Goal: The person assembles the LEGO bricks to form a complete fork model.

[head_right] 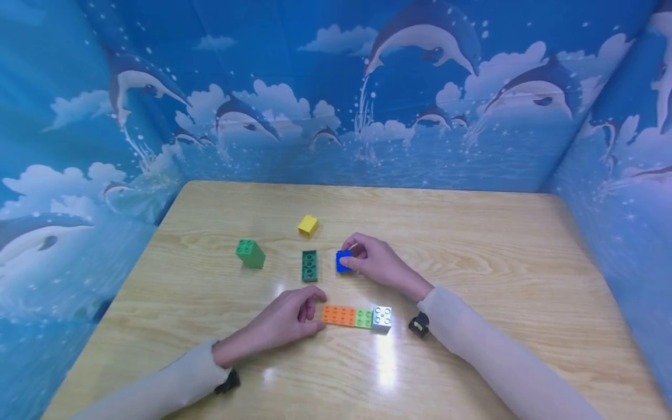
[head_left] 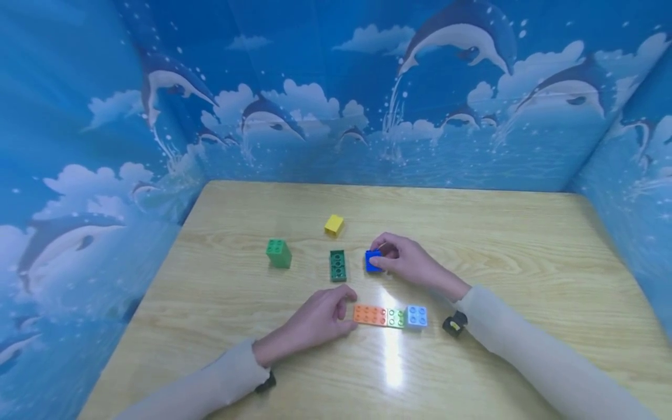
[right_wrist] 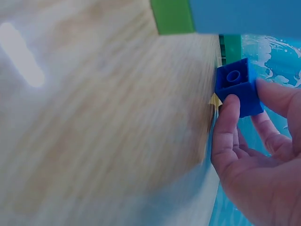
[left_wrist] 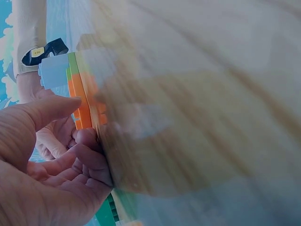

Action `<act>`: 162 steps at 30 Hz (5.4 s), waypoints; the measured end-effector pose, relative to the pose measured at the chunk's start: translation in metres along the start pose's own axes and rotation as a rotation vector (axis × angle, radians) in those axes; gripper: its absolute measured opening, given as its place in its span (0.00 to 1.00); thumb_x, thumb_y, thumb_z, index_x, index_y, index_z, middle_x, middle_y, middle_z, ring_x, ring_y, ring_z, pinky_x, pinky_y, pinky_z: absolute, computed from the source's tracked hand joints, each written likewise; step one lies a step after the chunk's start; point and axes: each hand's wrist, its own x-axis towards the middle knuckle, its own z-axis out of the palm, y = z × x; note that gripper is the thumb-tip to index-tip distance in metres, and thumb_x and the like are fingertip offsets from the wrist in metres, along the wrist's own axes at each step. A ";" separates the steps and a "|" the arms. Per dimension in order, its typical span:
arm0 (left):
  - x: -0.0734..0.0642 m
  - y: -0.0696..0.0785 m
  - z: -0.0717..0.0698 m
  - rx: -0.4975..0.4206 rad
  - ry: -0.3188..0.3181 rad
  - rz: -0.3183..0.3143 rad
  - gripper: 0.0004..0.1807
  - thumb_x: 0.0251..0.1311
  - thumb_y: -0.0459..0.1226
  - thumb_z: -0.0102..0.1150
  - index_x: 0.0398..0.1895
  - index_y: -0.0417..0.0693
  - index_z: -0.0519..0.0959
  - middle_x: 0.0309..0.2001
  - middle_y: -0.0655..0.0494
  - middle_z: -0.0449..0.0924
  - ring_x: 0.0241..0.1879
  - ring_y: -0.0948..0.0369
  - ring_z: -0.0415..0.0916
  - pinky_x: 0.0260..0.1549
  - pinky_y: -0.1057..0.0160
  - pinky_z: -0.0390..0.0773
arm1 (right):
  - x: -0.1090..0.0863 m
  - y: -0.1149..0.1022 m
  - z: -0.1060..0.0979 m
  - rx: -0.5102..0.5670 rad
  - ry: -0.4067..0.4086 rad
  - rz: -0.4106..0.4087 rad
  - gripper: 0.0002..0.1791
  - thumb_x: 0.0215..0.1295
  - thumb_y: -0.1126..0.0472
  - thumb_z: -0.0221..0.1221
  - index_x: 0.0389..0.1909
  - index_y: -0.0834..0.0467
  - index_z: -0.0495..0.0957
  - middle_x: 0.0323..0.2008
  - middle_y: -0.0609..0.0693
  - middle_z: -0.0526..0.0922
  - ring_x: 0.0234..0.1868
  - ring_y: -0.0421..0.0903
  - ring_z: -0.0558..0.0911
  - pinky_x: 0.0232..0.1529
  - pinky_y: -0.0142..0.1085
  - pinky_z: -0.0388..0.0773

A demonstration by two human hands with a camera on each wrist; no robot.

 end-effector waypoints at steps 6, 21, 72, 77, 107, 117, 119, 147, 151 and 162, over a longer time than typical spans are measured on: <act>-0.002 -0.001 0.001 -0.001 -0.014 -0.016 0.27 0.62 0.37 0.79 0.63 0.43 0.81 0.31 0.62 0.77 0.29 0.65 0.73 0.29 0.65 0.77 | -0.006 0.003 0.003 0.012 0.005 0.004 0.12 0.81 0.54 0.64 0.58 0.53 0.83 0.50 0.49 0.86 0.50 0.49 0.83 0.55 0.47 0.81; 0.000 0.001 0.001 0.014 0.002 -0.006 0.27 0.61 0.36 0.80 0.62 0.43 0.82 0.31 0.62 0.76 0.29 0.65 0.72 0.30 0.65 0.76 | -0.029 -0.011 -0.008 -0.006 0.052 -0.018 0.27 0.77 0.53 0.69 0.69 0.63 0.79 0.51 0.53 0.86 0.49 0.49 0.85 0.53 0.46 0.84; 0.001 0.004 0.002 0.019 0.010 -0.011 0.23 0.60 0.33 0.79 0.59 0.46 0.84 0.30 0.63 0.76 0.28 0.65 0.72 0.28 0.66 0.75 | -0.106 -0.007 0.023 -0.355 0.099 -0.252 0.19 0.65 0.58 0.78 0.55 0.49 0.86 0.47 0.35 0.83 0.50 0.40 0.83 0.51 0.42 0.85; 0.000 0.003 0.001 0.008 0.017 0.009 0.21 0.62 0.32 0.78 0.58 0.45 0.85 0.29 0.65 0.77 0.27 0.66 0.73 0.28 0.66 0.76 | -0.106 -0.007 0.025 -0.341 0.113 -0.279 0.19 0.63 0.60 0.79 0.53 0.48 0.86 0.46 0.34 0.83 0.48 0.40 0.83 0.50 0.40 0.85; 0.001 0.003 0.003 -0.008 0.050 -0.031 0.18 0.60 0.35 0.81 0.53 0.47 0.89 0.27 0.66 0.77 0.25 0.66 0.74 0.26 0.67 0.76 | -0.109 -0.012 0.023 -0.260 0.087 -0.153 0.20 0.58 0.63 0.81 0.51 0.50 0.90 0.43 0.38 0.84 0.43 0.41 0.82 0.44 0.36 0.84; 0.000 0.005 0.003 -0.021 0.061 0.006 0.16 0.60 0.32 0.81 0.52 0.43 0.89 0.25 0.65 0.77 0.24 0.67 0.73 0.25 0.67 0.75 | -0.104 -0.007 0.024 -0.161 0.057 -0.157 0.19 0.57 0.63 0.82 0.50 0.52 0.90 0.39 0.41 0.83 0.41 0.42 0.82 0.43 0.35 0.85; 0.000 0.005 0.003 -0.025 0.059 0.009 0.16 0.60 0.32 0.80 0.52 0.43 0.89 0.25 0.65 0.77 0.24 0.67 0.73 0.26 0.67 0.75 | -0.103 -0.004 0.024 -0.097 0.051 -0.152 0.19 0.57 0.62 0.82 0.49 0.53 0.90 0.39 0.43 0.83 0.41 0.44 0.82 0.45 0.36 0.85; 0.019 -0.004 -0.031 -0.149 0.500 0.152 0.25 0.70 0.35 0.70 0.66 0.37 0.76 0.60 0.42 0.78 0.58 0.46 0.75 0.52 0.48 0.81 | -0.104 0.015 0.031 0.013 0.099 -0.097 0.21 0.60 0.56 0.81 0.54 0.46 0.89 0.48 0.40 0.85 0.52 0.47 0.83 0.55 0.39 0.83; 0.031 -0.007 -0.039 -0.166 0.555 0.108 0.29 0.73 0.36 0.68 0.73 0.38 0.72 0.67 0.44 0.73 0.64 0.43 0.72 0.58 0.46 0.79 | -0.103 0.014 0.030 0.004 0.104 -0.089 0.20 0.60 0.56 0.81 0.53 0.46 0.89 0.48 0.40 0.85 0.52 0.47 0.83 0.55 0.40 0.83; 0.065 -0.007 -0.043 -0.174 0.548 -0.067 0.36 0.73 0.42 0.66 0.81 0.47 0.68 0.73 0.46 0.66 0.73 0.50 0.63 0.72 0.43 0.69 | -0.105 0.016 0.023 0.002 0.108 -0.089 0.20 0.61 0.56 0.81 0.53 0.46 0.89 0.50 0.41 0.85 0.53 0.47 0.83 0.56 0.42 0.82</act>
